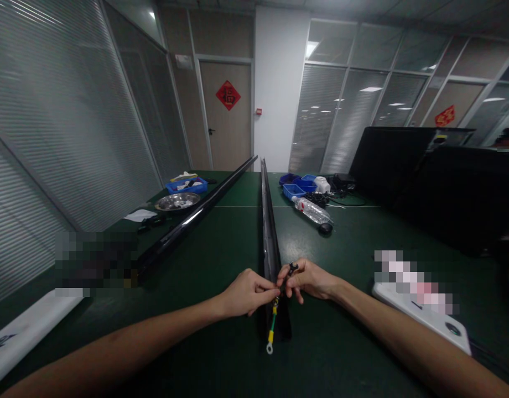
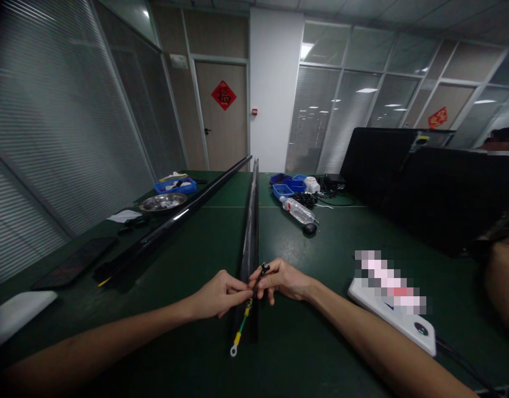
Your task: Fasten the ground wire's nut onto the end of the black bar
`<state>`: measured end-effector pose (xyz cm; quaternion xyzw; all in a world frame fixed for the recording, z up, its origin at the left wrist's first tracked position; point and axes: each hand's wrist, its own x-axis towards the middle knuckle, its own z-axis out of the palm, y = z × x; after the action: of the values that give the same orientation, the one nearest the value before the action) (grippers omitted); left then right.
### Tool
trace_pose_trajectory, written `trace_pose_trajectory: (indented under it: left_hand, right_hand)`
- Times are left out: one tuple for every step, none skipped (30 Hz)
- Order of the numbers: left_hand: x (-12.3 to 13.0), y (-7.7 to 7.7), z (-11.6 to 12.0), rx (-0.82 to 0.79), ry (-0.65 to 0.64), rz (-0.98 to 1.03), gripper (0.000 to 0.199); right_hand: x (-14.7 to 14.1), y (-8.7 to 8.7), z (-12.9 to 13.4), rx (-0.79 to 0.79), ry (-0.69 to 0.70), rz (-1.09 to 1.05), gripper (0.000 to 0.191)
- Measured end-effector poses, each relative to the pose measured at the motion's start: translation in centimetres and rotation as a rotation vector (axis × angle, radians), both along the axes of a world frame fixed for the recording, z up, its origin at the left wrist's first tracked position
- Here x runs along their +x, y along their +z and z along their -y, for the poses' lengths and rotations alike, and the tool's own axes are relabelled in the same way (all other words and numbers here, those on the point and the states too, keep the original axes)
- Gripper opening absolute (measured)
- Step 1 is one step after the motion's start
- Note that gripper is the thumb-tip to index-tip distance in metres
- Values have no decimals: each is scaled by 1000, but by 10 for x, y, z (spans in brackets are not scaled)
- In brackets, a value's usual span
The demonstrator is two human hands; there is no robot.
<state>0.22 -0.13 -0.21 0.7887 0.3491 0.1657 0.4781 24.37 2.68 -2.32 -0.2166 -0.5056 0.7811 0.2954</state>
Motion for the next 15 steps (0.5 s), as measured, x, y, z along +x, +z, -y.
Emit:
trace_pose_trajectory:
  left_hand:
    - [0, 0, 0, 0, 1, -4, 47]
    - [0, 1, 0, -2, 1, -10, 47]
    - [1, 2, 1, -7, 1, -15, 47]
    - [1, 3, 1, -13, 3, -17, 47]
    - [1, 4, 1, -20, 3, -16, 47]
    - [1, 5, 1, -27, 3, -11, 47]
    - [1, 6, 2, -32, 2, -2, 47]
    - [1, 6, 2, -36, 2, 7, 47]
    - [1, 6, 2, -37, 2, 14, 47]
    - [1, 6, 2, -38, 2, 20, 47]
    - [1, 6, 1, -38, 4, 24, 46]
    - [1, 5, 1, -39, 6, 27, 46]
    - [1, 4, 1, -40, 8, 29, 45]
    - [1, 3, 1, -41, 9, 30, 45]
    - [0, 3, 1, -41, 9, 30, 45]
  right_hand:
    - [0, 0, 0, 3, -1, 3, 28]
    - [0, -1, 0, 5, -2, 4, 27]
    - [0, -1, 0, 6, -4, 3, 27]
    - [0, -1, 0, 6, -6, -3, 27]
    - [0, -1, 0, 4, -8, -9, 26]
    - [0, -2, 1, 0, -9, -15, 26]
    - [0, -2, 1, -4, -10, -19, 26]
    - [0, -2, 1, -6, -9, -22, 25]
    - [0, -2, 1, -6, -7, -20, 25]
    - [0, -2, 1, -4, -3, -13, 24]
    - [0, -2, 2, -1, -1, -6, 24]
    - [0, -1, 2, 5, -1, 0, 24]
    - [0, -1, 2, 10, -3, 6, 24]
    - [0, -1, 2, 14, -6, 12, 24]
    - [0, -1, 2, 17, -10, 16, 24]
